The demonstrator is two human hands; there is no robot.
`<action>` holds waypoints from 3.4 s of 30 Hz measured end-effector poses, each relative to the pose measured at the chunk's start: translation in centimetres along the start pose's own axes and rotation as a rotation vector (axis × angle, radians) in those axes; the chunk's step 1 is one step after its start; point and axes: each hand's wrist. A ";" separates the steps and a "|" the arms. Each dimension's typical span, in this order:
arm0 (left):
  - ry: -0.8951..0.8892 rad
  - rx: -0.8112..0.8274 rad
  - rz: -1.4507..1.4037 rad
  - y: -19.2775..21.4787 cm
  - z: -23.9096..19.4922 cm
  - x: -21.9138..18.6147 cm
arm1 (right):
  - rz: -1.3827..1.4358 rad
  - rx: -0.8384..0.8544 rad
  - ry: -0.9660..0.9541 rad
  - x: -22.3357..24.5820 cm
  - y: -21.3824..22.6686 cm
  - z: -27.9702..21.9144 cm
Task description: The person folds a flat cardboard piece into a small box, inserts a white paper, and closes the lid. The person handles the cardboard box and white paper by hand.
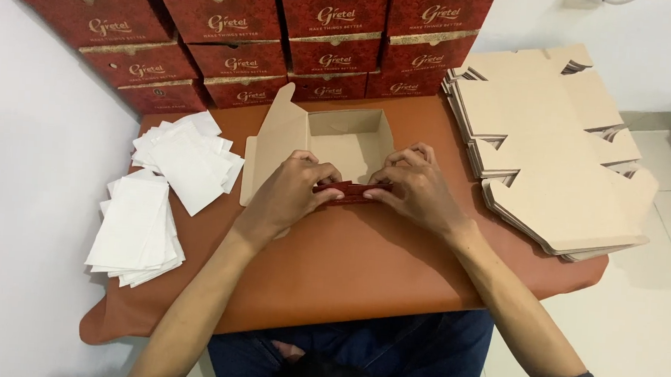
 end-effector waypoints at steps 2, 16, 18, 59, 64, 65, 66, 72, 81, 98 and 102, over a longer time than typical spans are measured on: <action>-0.021 0.002 -0.013 -0.2 0.5 -0.3 | 0.006 -0.003 0.001 0.2 0.0 0.0; -0.054 0.111 0.003 1.2 1.1 -1.6 | -0.008 -0.018 0.035 0.3 0.0 0.1; -0.055 0.145 0.035 1.7 1.1 -2.5 | -0.010 -0.013 0.039 0.2 -0.3 0.0; -0.096 0.067 0.359 4.1 -2.9 -0.9 | 0.236 -0.074 -0.304 -1.3 1.6 -0.6; -0.014 -0.049 0.373 6.2 -5.2 2.0 | 0.086 -0.194 -0.249 2.4 2.8 1.5; 0.059 -0.083 0.376 6.8 -5.8 3.2 | 0.089 -0.222 -0.234 3.6 2.4 2.0; 0.130 -0.119 0.379 7.5 -6.3 4.4 | 0.092 -0.252 -0.220 4.7 2.1 2.6; 0.654 -0.066 0.491 11.2 -9.8 14.5 | 0.091 -0.082 -0.185 16.8 -0.7 9.8; 0.787 0.086 0.515 12.7 -10.4 14.9 | -0.046 0.391 -0.293 17.7 -15.1 15.0; 0.709 -0.311 0.047 16.4 -10.5 9.1 | 0.353 0.232 -0.463 16.3 -13.2 15.1; 0.544 -0.419 -0.192 17.1 -9.4 5.7 | 0.493 0.014 -0.344 13.0 -9.0 14.7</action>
Point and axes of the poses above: each hand's wrist, its own z-axis towards the middle knuckle, its own y-axis out of the back of the hand, x = y × z, and after that the axes turned 1 degree about z, right-handed
